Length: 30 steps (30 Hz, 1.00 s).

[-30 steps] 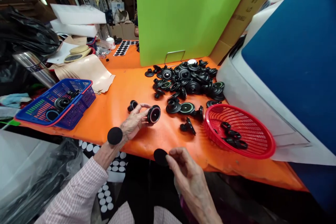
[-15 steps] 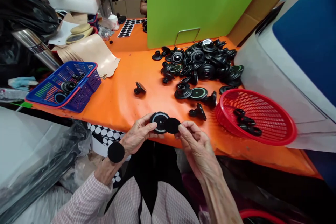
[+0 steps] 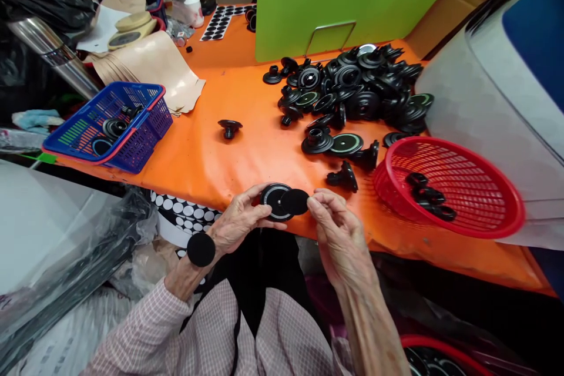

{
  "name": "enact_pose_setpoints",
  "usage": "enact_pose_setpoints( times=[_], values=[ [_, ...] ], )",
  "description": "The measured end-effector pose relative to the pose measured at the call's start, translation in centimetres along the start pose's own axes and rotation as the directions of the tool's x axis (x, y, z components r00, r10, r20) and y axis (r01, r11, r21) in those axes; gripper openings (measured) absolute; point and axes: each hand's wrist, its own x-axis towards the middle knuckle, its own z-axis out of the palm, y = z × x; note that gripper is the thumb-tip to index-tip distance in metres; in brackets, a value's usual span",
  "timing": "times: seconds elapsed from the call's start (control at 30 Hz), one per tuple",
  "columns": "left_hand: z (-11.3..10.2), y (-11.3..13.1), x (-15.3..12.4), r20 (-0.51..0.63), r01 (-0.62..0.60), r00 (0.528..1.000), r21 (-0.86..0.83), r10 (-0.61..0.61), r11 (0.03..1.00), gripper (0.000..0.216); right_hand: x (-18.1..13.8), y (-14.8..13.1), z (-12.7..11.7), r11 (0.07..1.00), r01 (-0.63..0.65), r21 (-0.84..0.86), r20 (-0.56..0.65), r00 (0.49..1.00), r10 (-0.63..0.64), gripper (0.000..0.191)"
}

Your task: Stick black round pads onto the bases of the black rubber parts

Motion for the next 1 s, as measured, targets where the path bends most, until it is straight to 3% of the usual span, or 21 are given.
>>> enact_pose_setpoints(
  times=[0.53, 1.0],
  values=[
    [0.6, -0.3, -0.1, -0.013, 0.022, 1.0, 0.006, -0.022, 1.0, 0.047, -1.5, 2.0, 2.0, 0.998, 0.051, -0.025, -0.074, 0.996, -0.053, 0.023],
    [0.2, -0.6, -0.1, -0.032, 0.013, 0.999, -0.002, -0.014, 1.0, 0.041, -1.5, 2.5, 2.3, 0.972, 0.134, -0.194, -0.087, 0.984, -0.153, 0.022]
  ],
)
